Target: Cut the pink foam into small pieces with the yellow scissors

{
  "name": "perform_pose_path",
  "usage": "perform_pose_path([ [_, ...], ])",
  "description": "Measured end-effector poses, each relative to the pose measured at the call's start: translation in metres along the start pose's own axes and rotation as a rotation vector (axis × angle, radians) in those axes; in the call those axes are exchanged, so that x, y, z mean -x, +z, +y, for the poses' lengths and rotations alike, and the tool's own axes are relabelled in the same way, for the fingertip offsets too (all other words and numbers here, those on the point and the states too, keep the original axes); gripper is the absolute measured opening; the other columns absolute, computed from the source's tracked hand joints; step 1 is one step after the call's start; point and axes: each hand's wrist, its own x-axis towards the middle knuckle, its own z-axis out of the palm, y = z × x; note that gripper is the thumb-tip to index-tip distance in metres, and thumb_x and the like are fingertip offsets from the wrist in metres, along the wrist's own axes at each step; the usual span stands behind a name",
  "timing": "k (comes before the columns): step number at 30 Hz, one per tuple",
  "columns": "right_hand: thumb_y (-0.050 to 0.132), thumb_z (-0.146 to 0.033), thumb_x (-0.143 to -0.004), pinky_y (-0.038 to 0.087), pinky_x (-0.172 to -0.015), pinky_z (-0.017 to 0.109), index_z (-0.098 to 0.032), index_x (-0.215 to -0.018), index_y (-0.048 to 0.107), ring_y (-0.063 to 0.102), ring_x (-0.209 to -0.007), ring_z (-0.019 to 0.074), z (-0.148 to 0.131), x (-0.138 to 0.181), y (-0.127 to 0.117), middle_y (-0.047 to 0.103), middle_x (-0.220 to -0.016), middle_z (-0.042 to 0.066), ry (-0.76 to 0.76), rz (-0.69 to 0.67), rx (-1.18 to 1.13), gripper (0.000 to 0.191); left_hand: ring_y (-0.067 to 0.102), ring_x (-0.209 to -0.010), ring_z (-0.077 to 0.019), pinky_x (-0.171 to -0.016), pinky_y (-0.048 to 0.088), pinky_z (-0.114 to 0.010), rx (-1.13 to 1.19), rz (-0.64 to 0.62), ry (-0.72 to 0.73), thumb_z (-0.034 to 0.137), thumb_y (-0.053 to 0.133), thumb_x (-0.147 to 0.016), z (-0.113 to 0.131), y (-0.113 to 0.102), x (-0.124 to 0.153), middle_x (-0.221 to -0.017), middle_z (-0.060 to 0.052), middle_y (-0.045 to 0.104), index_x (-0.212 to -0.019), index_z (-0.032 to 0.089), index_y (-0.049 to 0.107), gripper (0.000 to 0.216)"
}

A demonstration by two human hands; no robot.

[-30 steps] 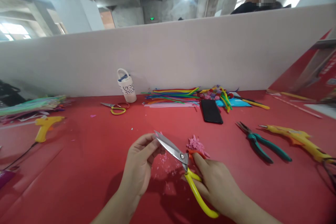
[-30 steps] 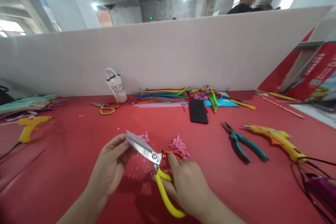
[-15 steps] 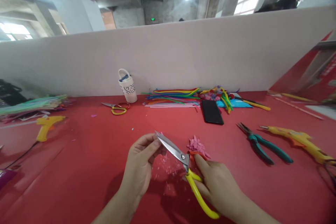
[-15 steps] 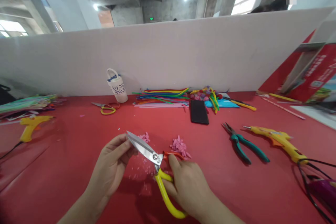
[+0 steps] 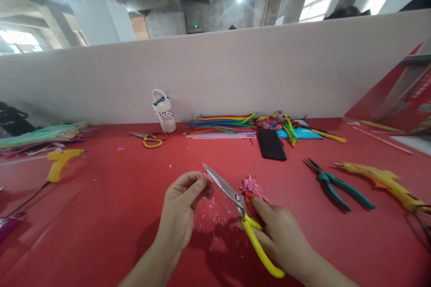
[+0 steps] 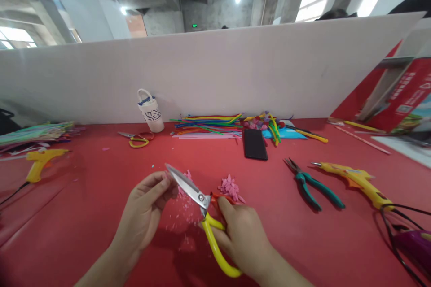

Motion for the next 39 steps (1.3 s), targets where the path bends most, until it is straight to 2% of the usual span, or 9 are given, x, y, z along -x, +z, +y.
perform_pose_path([
  [5, 0.047, -0.032, -0.071, 0.028, -0.040, 0.019, -0.021, -0.062, 0.036, 0.034, -0.044, 0.0080, -0.007, -0.004, -0.002, 0.036, -0.051, -0.007, 0.186, -0.023, -0.589, 0.018, 0.053, -0.055, -0.0083, -0.055, 0.041, -0.020, 0.031, -0.142, -0.225, 0.014, 0.056, -0.070, -0.013, 0.005, 0.005, -0.062, 0.000, 0.057, -0.067, 0.013, 0.057, 0.003],
  [8, 0.048, -0.036, -0.070, 0.027, -0.034, 0.018, -0.020, -0.073, 0.044, 0.031, -0.037, 0.0059, -0.008, -0.005, -0.003, 0.035, -0.048, -0.008, 0.335, -0.010, -0.851, 0.017, 0.053, -0.052, -0.0087, -0.053, 0.041, -0.020, 0.031, -0.272, -0.404, 0.015, 0.056, -0.070, -0.023, 0.009, 0.011, -0.061, -0.002, 0.057, -0.068, 0.011, 0.057, 0.004],
  [11, 0.048, -0.045, -0.071, 0.024, -0.028, 0.016, -0.019, -0.079, 0.046, 0.030, -0.029, 0.0042, -0.007, -0.006, -0.003, 0.040, -0.044, -0.009, 0.423, -0.058, -0.990, 0.027, 0.053, -0.049, -0.0086, -0.049, 0.039, -0.019, -0.019, -0.345, -0.519, 0.016, 0.056, -0.069, -0.029, 0.013, 0.015, -0.061, -0.004, 0.058, -0.068, 0.010, 0.057, 0.006],
  [16, 0.048, -0.046, -0.070, 0.025, -0.026, 0.014, -0.018, -0.074, 0.046, 0.030, -0.024, 0.0046, -0.007, -0.007, -0.002, 0.036, -0.032, -0.011, 0.410, -0.130, -1.034, 0.028, 0.052, -0.048, -0.0086, -0.049, 0.039, -0.020, -0.048, -0.378, -0.572, 0.017, 0.058, -0.066, -0.031, 0.015, 0.017, -0.060, -0.004, 0.058, -0.065, 0.010, 0.058, 0.007],
  [18, 0.048, -0.042, -0.070, 0.024, -0.026, 0.014, -0.018, -0.071, 0.045, 0.031, -0.024, 0.0043, -0.008, -0.007, -0.002, 0.037, -0.033, -0.010, 0.424, -0.158, -1.018, 0.024, 0.052, -0.048, -0.0090, -0.049, 0.039, -0.021, -0.070, -0.381, -0.567, 0.017, 0.057, -0.066, -0.031, 0.015, 0.016, -0.060, -0.004, 0.059, -0.066, 0.010, 0.059, 0.007],
  [24, 0.049, -0.025, -0.068, 0.026, -0.031, 0.015, -0.019, -0.061, 0.039, 0.032, -0.031, 0.0032, -0.012, -0.006, -0.004, 0.042, -0.045, -0.009, 0.412, -0.141, -0.948, 0.013, 0.052, -0.049, -0.0105, -0.052, 0.040, -0.022, -0.298, -0.339, -0.401, 0.018, 0.061, -0.062, -0.033, 0.018, 0.015, -0.052, -0.001, 0.059, -0.063, 0.012, 0.060, 0.007],
  [28, 0.046, -0.029, -0.071, 0.027, -0.037, 0.018, -0.020, -0.060, 0.036, 0.033, -0.037, 0.0052, -0.014, -0.007, -0.011, 0.038, -0.048, -0.008, 0.316, -0.113, -0.827, 0.017, 0.049, -0.044, -0.0087, -0.050, 0.039, -0.021, -0.327, -0.276, -0.387, 0.017, 0.060, -0.063, -0.032, 0.016, 0.013, -0.047, 0.001, 0.056, -0.061, 0.013, 0.059, 0.005],
  [33, 0.055, -0.039, -0.066, 0.023, -0.040, 0.019, -0.021, -0.062, 0.034, 0.034, -0.043, 0.0079, -0.011, -0.006, -0.014, 0.040, -0.050, -0.007, 0.143, -0.058, -0.341, 0.028, 0.050, -0.051, -0.0082, -0.053, 0.040, -0.020, -0.149, -0.059, -0.180, 0.018, 0.060, -0.066, -0.018, 0.006, 0.002, -0.057, 0.000, 0.056, -0.066, 0.012, 0.058, 0.006],
  [39, 0.047, -0.047, -0.072, 0.021, -0.042, 0.023, -0.021, -0.071, 0.038, 0.048, -0.046, 0.0145, -0.009, -0.001, -0.006, 0.052, -0.054, -0.002, 0.002, -0.036, 0.064, 0.027, 0.050, -0.056, -0.0076, -0.057, 0.040, -0.019, -0.044, -0.011, -0.073, 0.016, 0.058, -0.069, -0.001, -0.003, -0.005, -0.062, 0.000, 0.057, -0.068, 0.012, 0.060, 0.004],
])
